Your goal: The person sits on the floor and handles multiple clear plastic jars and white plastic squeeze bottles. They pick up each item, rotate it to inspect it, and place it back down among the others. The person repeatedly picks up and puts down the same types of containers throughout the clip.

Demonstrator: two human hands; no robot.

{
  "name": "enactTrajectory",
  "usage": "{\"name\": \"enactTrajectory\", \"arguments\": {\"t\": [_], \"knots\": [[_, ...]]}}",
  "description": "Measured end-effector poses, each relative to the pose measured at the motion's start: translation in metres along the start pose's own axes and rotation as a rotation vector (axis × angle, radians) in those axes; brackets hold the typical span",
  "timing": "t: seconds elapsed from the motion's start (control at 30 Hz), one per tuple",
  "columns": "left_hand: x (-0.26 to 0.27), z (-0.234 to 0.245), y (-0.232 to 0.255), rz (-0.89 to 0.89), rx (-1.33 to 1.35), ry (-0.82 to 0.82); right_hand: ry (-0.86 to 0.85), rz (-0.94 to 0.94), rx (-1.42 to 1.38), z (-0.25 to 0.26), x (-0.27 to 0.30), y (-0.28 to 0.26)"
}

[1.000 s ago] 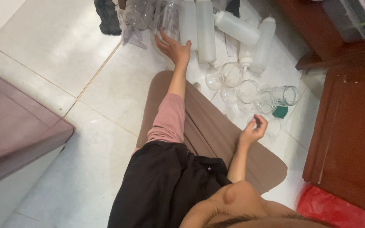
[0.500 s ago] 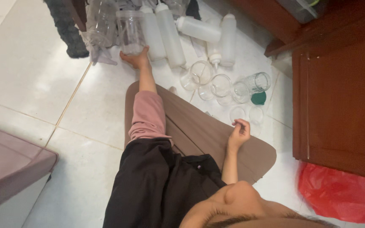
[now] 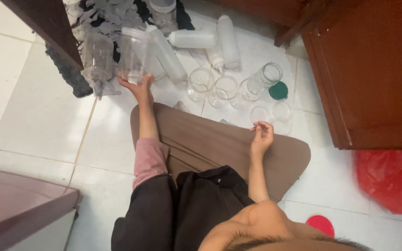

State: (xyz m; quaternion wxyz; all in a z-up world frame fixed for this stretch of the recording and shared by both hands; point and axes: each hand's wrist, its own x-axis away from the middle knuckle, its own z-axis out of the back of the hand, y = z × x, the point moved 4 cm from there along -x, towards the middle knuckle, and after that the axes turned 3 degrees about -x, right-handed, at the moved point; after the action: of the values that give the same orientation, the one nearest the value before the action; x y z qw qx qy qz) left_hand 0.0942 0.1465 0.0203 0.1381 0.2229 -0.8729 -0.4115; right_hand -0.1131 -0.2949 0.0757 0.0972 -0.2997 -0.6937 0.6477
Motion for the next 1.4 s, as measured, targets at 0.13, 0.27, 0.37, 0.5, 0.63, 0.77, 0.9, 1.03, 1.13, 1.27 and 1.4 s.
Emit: {"name": "enactTrajectory", "arguments": {"t": [0.13, 0.27, 0.37, 0.5, 0.63, 0.77, 0.9, 1.03, 1.13, 1.27, 1.4], "knots": [[0.099, -0.039, 0.000, 0.148, 0.093, -0.587, -0.221, -0.099, -0.170, -0.022, -0.002, -0.011], [0.173, -0.074, -0.017, 0.301, 0.043, -0.808, -0.438, -0.209, -0.321, -0.037, -0.003, -0.025], [0.186, -0.081, -0.023, 0.331, -0.107, -0.890, -0.554, -0.188, -0.238, -0.047, -0.003, -0.028], [0.182, -0.080, -0.030, 0.256, -0.257, -0.918, -0.573, -0.142, -0.078, -0.056, -0.002, -0.014], [0.182, -0.080, -0.035, 0.048, -0.380, -1.022, -0.549, -0.100, 0.087, -0.053, -0.013, 0.009], [0.183, -0.081, -0.042, 0.079, -0.439, -1.097, -0.622, -0.178, -0.044, -0.040, -0.031, 0.027], [0.186, -0.083, -0.048, -0.100, -0.666, -1.046, -0.637, -0.246, -0.069, -0.034, -0.030, 0.044], [0.191, -0.075, -0.059, -0.112, -0.756, -0.901, -0.595, -0.207, -0.072, -0.035, -0.016, 0.065], [0.194, -0.070, -0.063, -0.126, -0.741, -0.939, -0.589, -0.171, -0.072, -0.030, -0.014, 0.073], [0.193, -0.068, -0.063, -0.194, -0.779, -0.970, -0.606, -0.120, -0.030, -0.027, -0.013, 0.066], [0.186, -0.069, -0.059, -0.067, -0.700, -0.940, -0.633, -0.052, 0.059, -0.037, -0.009, 0.042]]}}
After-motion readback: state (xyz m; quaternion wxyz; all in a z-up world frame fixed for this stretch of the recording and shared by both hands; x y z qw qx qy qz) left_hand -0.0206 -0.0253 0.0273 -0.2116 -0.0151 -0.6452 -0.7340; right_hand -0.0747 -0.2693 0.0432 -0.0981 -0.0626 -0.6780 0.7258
